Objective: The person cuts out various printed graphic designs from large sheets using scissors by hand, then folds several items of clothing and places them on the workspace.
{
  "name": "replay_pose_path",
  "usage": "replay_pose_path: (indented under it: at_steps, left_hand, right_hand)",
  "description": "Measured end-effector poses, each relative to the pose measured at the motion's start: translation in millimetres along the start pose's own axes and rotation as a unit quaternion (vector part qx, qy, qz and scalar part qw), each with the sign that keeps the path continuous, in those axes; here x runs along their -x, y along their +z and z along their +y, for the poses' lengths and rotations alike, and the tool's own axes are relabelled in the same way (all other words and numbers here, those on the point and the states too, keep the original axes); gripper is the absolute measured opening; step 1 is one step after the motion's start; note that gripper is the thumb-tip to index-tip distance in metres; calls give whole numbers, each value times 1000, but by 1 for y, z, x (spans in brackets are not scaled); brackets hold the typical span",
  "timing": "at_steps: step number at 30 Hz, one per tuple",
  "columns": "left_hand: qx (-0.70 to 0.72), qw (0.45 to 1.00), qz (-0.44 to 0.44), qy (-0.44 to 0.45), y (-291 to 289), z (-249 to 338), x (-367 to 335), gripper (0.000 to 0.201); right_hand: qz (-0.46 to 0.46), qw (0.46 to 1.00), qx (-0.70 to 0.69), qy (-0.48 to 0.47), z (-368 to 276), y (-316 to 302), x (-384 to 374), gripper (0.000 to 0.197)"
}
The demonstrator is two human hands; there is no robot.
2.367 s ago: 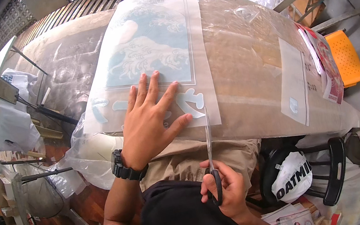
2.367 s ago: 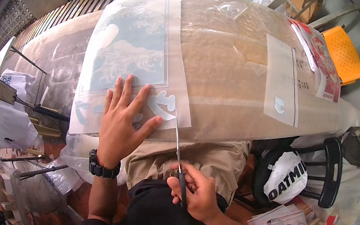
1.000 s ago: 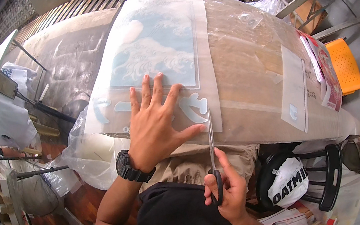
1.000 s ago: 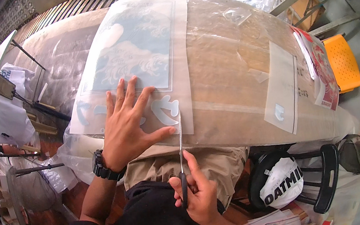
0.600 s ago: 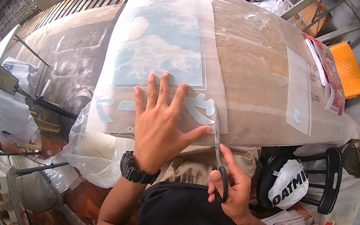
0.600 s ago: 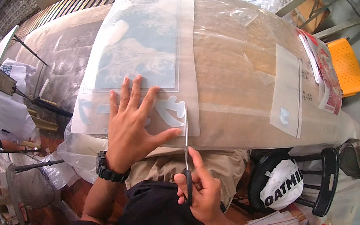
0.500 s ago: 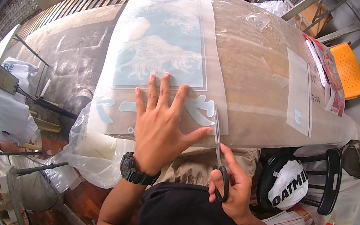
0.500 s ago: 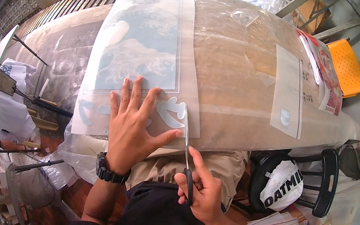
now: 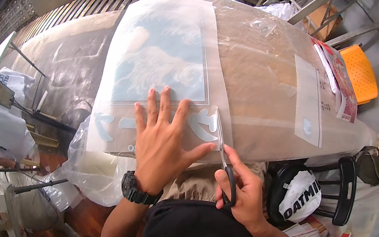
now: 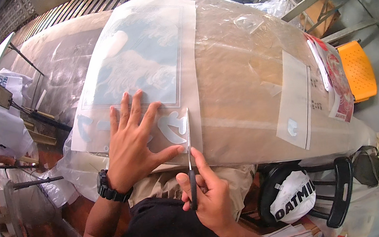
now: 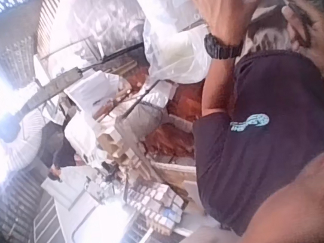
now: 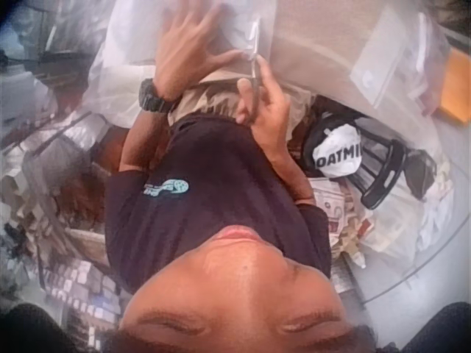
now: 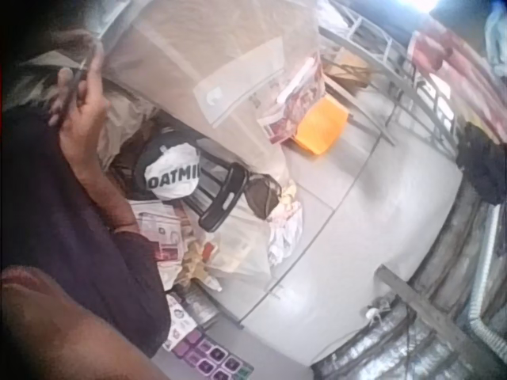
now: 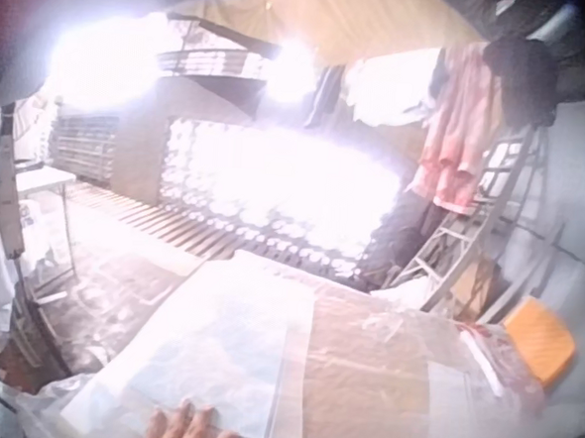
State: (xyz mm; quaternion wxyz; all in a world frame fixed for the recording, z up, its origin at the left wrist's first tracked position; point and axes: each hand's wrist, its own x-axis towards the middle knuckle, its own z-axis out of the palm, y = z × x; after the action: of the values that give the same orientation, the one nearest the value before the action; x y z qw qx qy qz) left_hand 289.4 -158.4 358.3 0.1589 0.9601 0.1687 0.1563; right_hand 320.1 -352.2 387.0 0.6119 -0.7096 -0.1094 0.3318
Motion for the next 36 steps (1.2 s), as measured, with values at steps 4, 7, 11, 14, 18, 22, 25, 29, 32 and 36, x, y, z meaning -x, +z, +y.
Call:
replay_pose_path:
  at_steps: [4,7,11,14,18,22,25,29,32,36]
  left_hand:
    - [8,1000,6,-3,-1,1,0,96]
    - [17,1000,10,-2,-3,3,-1,91]
    - [13,1000,10,0,-2,4,-1,91]
    - [12,1000,4,-1,-2,3,-2,90]
    - [8,1000,0,-4,-2,4,-2,90]
    - [10,1000,-4,-6,-3,4,-2,90]
    - [11,1000,-7,-7,-3,4,-1,91]
    - [16,1000,-9,-4,-2,3,-2,91]
    - [13,1000,-9,-6,-3,2,-1,91]
    - [19,1000,-7,-9,-4,1,-2,89]
  right_hand:
    - [-1,1000,16,-7,-3,-1,-9,68]
    - [0,1000,3,-1,-8,0,-17,67]
    - [3,1000,0,-12,-11,-1,-27,65]
    - [8,1000,-2,-19,-13,1,-34,64]
    - [-4,999,19,-30,-22,0,-43,64]
    - [-11,999,28,-36,-25,-1,-51,64]
    - [-4,999,26,-37,-27,1,-56,64]
    - [-3,1000,15,-18,-30,0,-62,64]
    - [-9,1000,16,-12,-33,-1,-66,65]
    - [-12,999,26,-21,-38,-1,-74,67]
